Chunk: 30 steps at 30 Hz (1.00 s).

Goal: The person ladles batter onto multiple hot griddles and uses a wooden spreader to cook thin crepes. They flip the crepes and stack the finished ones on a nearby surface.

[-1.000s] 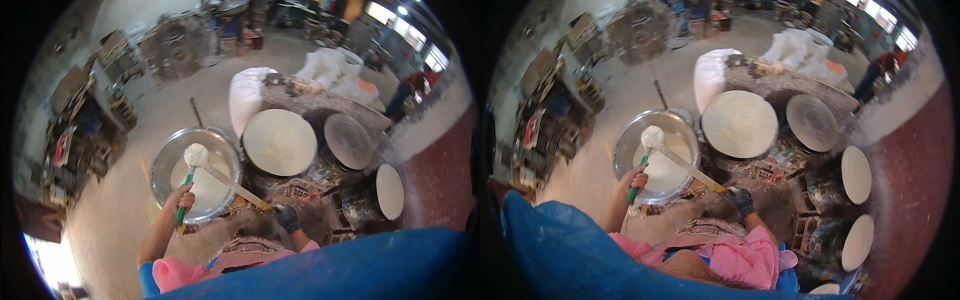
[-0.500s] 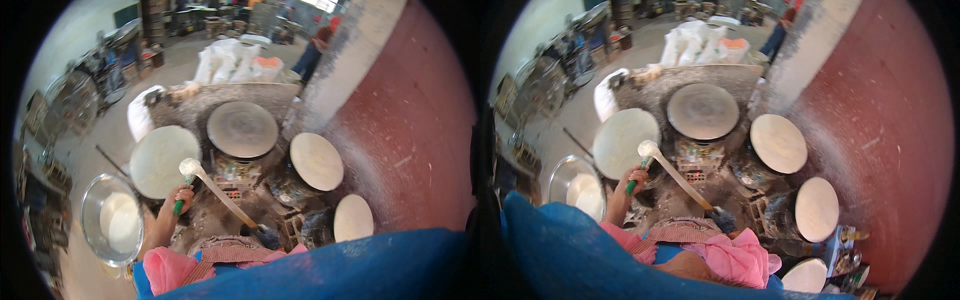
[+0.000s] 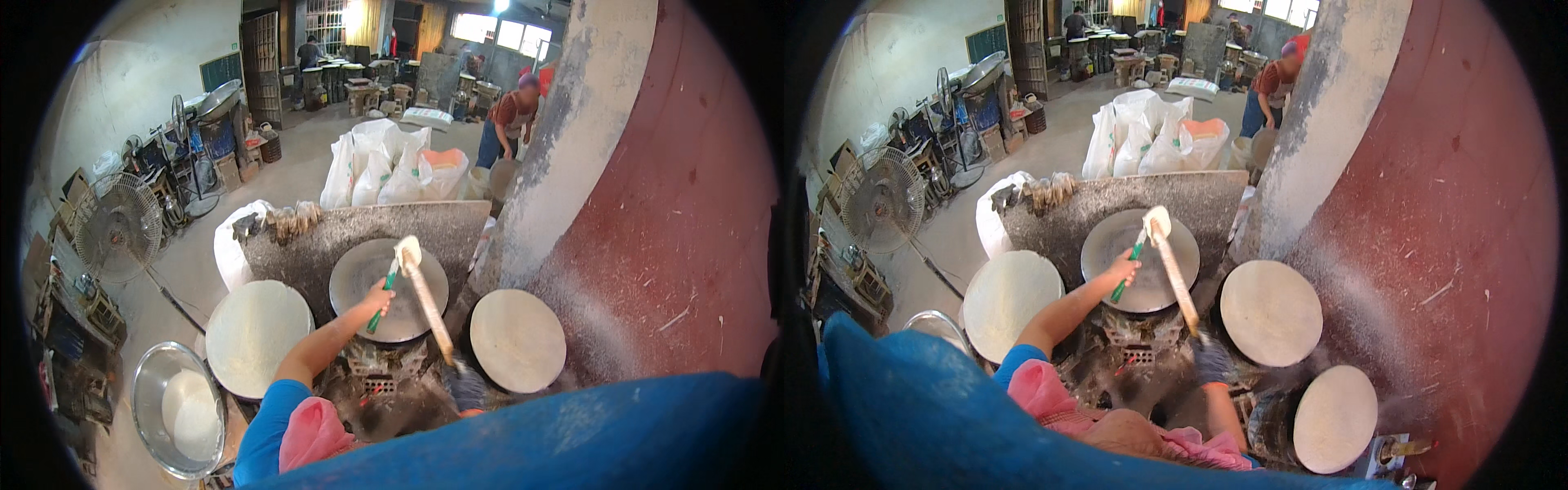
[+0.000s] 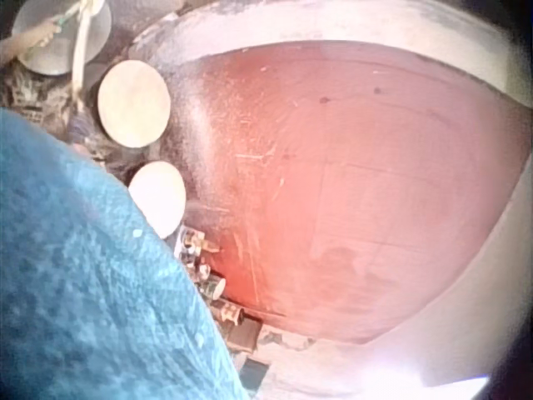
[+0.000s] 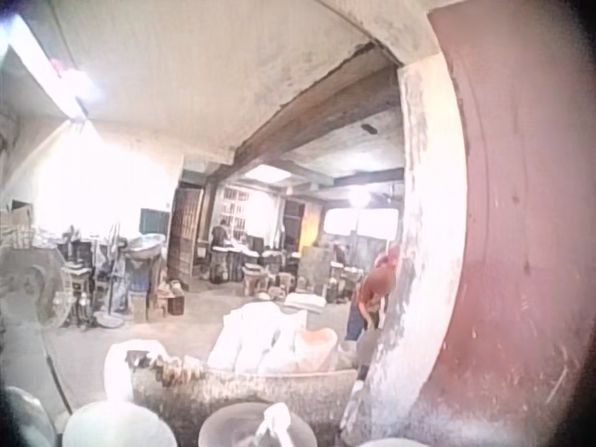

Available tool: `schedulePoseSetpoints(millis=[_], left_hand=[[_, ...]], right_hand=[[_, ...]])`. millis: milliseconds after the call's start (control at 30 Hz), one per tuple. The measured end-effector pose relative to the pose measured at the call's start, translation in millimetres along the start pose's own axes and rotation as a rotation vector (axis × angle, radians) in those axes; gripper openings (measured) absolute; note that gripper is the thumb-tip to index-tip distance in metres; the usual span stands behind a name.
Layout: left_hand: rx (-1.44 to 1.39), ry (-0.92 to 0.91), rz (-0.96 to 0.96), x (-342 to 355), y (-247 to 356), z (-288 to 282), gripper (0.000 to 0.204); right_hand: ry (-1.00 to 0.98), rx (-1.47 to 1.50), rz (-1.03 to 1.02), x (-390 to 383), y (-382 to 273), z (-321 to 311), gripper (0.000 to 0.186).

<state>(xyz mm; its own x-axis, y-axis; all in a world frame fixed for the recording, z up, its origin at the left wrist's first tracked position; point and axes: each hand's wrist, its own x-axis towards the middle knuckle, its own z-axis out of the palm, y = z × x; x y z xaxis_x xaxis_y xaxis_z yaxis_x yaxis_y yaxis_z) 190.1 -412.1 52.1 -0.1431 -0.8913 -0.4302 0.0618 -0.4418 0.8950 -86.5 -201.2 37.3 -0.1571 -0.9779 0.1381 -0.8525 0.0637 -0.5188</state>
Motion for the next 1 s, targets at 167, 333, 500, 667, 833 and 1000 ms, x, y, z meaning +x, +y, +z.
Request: schedulePoseSetpoints(millis=[167, 333, 500, 667, 833, 1000], left_hand=[[1.207, 0.573, 0.439, 53, -32, -30, 0.061], [1.212, 0.553, 0.435, 52, -23, -49, 0.065], [0.768, 0.695, 0.726, 59, 30, -57, 0.071], [0.628, 0.425, 0.588, 9, 1, -108, 0.067], [0.603, 0.329, 0.205, -126, -99, -141, 0.066], [0.703, 0.325, 0.218, -190, -127, -148, 0.066]], right_hand=[[-0.165, 0.184, 0.327, 60, 4, 60, 0.037], [0.114, 1.061, 0.195, 80, 18, 102, 0.028], [0.006, -0.224, 0.177, 104, -12, 124, 0.03], [0.054, 0.253, 0.252, 132, -57, 118, 0.033], [0.013, 0.325, 0.405, 129, -69, 110, 0.031], [-0.029, 0.339, 0.231, 116, -51, 161, 0.03]])
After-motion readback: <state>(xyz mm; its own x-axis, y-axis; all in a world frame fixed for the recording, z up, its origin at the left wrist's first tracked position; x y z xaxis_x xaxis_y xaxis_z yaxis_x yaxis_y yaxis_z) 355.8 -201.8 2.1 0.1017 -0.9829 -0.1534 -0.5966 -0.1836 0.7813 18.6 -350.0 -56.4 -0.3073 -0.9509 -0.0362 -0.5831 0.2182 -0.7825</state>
